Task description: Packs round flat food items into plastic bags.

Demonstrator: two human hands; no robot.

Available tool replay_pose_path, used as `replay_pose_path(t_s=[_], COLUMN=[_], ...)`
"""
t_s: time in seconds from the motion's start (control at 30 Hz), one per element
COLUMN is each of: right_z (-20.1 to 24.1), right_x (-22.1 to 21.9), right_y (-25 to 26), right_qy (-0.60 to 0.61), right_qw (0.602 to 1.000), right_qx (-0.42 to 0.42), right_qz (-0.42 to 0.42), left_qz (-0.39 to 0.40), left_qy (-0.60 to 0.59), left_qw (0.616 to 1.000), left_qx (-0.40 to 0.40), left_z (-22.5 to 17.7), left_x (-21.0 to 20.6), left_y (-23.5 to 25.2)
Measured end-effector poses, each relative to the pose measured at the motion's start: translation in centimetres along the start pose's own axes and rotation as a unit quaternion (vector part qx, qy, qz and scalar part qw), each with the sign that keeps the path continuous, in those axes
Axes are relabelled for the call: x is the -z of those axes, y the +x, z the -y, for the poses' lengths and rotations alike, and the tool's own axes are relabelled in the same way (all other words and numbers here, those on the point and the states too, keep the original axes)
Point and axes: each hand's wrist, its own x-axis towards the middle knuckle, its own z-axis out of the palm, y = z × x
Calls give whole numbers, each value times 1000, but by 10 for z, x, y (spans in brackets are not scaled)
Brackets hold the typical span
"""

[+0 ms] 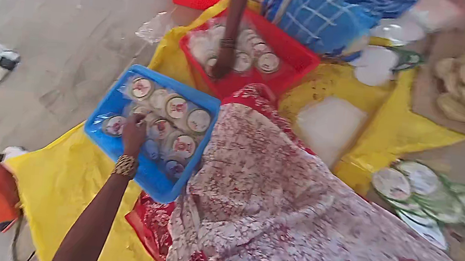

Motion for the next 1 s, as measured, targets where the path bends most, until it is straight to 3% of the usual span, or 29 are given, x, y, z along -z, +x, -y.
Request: replay_pose_path(t_s=[0.1,0.2,0.37,0.43,0.53,0.67,0.77,0.9,1.0], right_z=[-14,-39,-52,-47,-48,-60,-71,-76,-77], right_x=[-12,-32,-63,-72,-76,-83,-87,-86,-83], right_y=[5,18,27,25,18,10,11,20,23], right_qy=[-45,-105,-119,-142,-114,-109,-111,-104,-90], right_qw=[998,993,954,951,970,983,983,981,980], right_qx=[-22,-49,-157,-144,-145,-119,-108,-113,-121], right_qz=[-40,-36,227,233,155,93,97,118,129], left_qz=[-84,-58,128,236,352,412,374,382,348], left_qy=[-130,-207,-249,-219,-144,69,158,144,18], left_qw=[977,930,847,825,805,799,804,820,863], left_qx=[-149,-300,-453,-465,-456,-432,-435,-401,-365], left_z=[-47,-120,-270,-324,-382,-406,-399,-399,-401], left_x=[-17,-45,-111,-145,-207,-275,-295,-279,-259], left_y=[-13,-30,-73,-85,-94,-98,-104,-102,-98])
